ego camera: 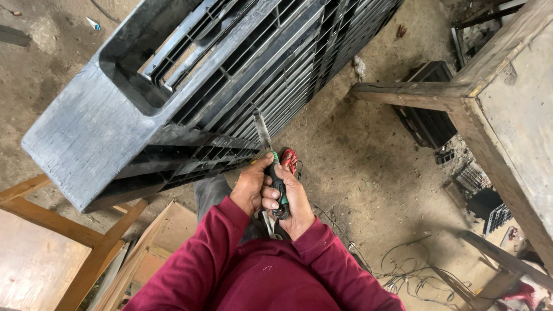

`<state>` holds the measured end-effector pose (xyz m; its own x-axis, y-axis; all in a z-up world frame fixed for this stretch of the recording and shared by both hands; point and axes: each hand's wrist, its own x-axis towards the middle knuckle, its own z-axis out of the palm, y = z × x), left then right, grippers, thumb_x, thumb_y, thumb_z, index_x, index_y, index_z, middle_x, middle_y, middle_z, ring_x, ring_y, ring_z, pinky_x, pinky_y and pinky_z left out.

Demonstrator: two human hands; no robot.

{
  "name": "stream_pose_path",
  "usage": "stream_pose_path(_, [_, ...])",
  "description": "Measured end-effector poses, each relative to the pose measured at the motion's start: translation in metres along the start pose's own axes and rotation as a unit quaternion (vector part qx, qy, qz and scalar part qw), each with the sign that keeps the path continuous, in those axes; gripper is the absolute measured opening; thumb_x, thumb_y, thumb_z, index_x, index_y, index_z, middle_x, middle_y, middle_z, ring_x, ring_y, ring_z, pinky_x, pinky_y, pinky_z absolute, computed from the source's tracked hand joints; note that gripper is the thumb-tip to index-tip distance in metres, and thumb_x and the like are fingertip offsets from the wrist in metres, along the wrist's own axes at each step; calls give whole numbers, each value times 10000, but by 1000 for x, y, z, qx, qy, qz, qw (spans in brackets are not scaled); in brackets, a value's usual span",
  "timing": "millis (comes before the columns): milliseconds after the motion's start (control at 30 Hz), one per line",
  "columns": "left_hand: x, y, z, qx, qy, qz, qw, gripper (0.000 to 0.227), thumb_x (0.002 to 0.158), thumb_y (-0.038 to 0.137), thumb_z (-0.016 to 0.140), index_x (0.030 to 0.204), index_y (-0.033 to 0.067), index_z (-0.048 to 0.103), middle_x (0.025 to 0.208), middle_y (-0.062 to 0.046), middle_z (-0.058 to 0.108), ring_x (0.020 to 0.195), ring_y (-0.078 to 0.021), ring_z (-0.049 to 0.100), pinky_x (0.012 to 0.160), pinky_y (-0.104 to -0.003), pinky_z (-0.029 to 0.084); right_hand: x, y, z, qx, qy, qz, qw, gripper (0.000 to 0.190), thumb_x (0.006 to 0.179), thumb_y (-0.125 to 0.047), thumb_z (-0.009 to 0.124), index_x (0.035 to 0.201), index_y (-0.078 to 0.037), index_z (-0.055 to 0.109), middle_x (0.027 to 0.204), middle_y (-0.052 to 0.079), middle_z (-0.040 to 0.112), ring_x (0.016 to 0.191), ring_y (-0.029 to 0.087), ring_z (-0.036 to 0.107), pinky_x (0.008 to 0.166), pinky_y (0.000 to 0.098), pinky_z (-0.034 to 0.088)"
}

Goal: The person uses a soldering iron to melt and fuse the seams of a large black plastic crate. They hold the crate steady with one hand while applying the heated tool to the plastic grid structure, moving along the edges to join the material.

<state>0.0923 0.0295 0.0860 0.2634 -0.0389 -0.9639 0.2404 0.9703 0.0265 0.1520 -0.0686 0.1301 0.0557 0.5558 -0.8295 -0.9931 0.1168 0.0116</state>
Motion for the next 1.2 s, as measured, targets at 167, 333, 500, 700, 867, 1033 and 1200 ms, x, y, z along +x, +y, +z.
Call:
stream_pose_path(167, [4,-11,-1,16,13,16,1000,381,937,479,675,940,102,620,649,-6,451,319,-133,412,243,-298,360,2,2,-12,14,-22,11,1000,178,1041,-295,575,1041,-121,534,849,26,539,526,74,494,372,221,398])
stream_pose_path(333, [6,-15,4,10,9,10,1000,385,936,472,658,962,90,629,654,-20,456,319,-152,433,244,-319,388,5,-4,-25,23,-20,17,999,172,1029,-291,563,1042,-121,544,841,35,551,507,82,496,353,222,389])
stream_pose_path(500, [-5,-16,8,41,1,26,999,397,945,477,634,1022,89,674,661,-28,457,325,-159,470,250,-330,418,2,-5,-31,4,-82,30,996,236,1109,-330,576,1043,-109,528,743,21,476,474,105,477,375,247,400])
stream_pose_path(700, [-1,-13,13,36,43,25,998,433,949,477,639,1046,55,614,711,-61,498,348,-193,501,277,-394,458,1,-10,-18,4,22,17,1000,211,1048,-298,531,971,-102,519,752,23,542,467,78,476,330,220,355])
stream_pose_path(867, [6,-14,6,68,13,42,997,457,919,520,612,1038,82,663,686,-57,511,347,-185,463,259,-361,398,0,-11,-17,-60,-39,62,995,315,1017,-433,581,900,-146,525,577,-19,472,386,118,436,332,243,357])
stream_pose_path(1033, [16,-16,-3,67,18,31,997,456,931,523,648,1012,74,652,690,-55,526,356,-173,466,272,-351,380,-4,-4,-5,-62,38,9,997,242,1029,-376,570,931,-158,532,635,-28,511,443,85,443,372,236,345])
stream_pose_path(1200, [30,-21,-13,54,-5,60,997,375,917,491,656,1010,127,659,687,-34,520,359,-169,465,283,-340,395,-1,0,-13,-37,-35,20,998,262,1059,-372,600,957,-139,537,677,-15,476,468,77,462,371,231,376])
